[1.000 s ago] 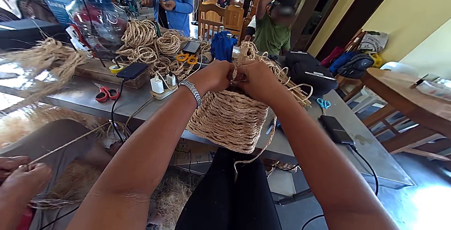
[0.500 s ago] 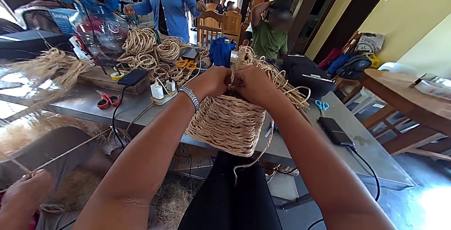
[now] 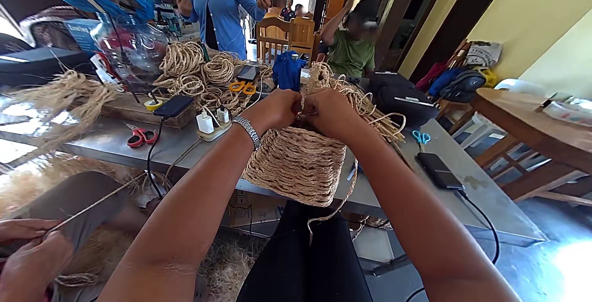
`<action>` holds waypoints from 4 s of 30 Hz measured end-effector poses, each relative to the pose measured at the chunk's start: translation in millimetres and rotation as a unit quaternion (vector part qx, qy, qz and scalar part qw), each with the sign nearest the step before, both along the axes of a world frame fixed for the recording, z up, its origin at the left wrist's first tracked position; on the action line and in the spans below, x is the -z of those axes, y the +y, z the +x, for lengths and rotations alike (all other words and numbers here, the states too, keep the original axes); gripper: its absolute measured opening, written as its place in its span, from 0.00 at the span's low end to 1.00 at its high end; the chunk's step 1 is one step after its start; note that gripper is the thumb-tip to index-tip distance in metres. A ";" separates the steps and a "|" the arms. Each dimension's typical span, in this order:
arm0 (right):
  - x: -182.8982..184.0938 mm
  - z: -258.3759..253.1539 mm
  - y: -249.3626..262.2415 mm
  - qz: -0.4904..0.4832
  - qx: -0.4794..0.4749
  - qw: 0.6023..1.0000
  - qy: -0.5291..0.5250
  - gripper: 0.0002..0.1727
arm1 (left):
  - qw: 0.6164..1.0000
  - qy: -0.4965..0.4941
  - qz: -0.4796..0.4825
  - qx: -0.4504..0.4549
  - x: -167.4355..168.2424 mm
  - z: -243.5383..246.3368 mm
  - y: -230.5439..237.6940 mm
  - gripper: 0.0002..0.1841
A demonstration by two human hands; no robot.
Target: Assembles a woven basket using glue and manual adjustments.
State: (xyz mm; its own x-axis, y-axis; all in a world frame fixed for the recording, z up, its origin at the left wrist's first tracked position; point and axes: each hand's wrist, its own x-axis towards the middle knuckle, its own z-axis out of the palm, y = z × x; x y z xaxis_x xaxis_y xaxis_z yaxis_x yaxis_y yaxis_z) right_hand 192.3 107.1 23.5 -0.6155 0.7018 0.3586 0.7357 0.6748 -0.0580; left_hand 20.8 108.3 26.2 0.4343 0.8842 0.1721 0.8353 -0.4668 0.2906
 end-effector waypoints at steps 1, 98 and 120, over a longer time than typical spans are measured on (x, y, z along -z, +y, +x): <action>-0.2 -0.1 -0.1 -0.001 0.001 1.000 -0.002 0.06 | 1.000 0.000 -0.001 -0.002 -0.1 0.2 -0.1 0.07; 11.8 -9.6 -0.5 0.039 0.018 0.999 0.023 0.13 | 0.999 -0.043 0.024 0.019 33.0 -28.0 39.5 0.16; 10.5 -14.9 -1.7 0.029 0.022 0.999 0.027 0.11 | 0.991 -0.122 -0.058 -0.003 47.6 -47.6 61.1 0.19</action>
State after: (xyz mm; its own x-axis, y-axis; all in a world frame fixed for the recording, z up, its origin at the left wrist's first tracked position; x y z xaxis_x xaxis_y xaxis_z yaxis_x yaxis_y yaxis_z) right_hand 177.5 105.5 12.9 -0.5630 0.7054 0.4307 0.7622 0.6447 -0.0595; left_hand -26.8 169.3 -21.5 0.3874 0.9063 0.1690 0.7354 -0.4143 0.5362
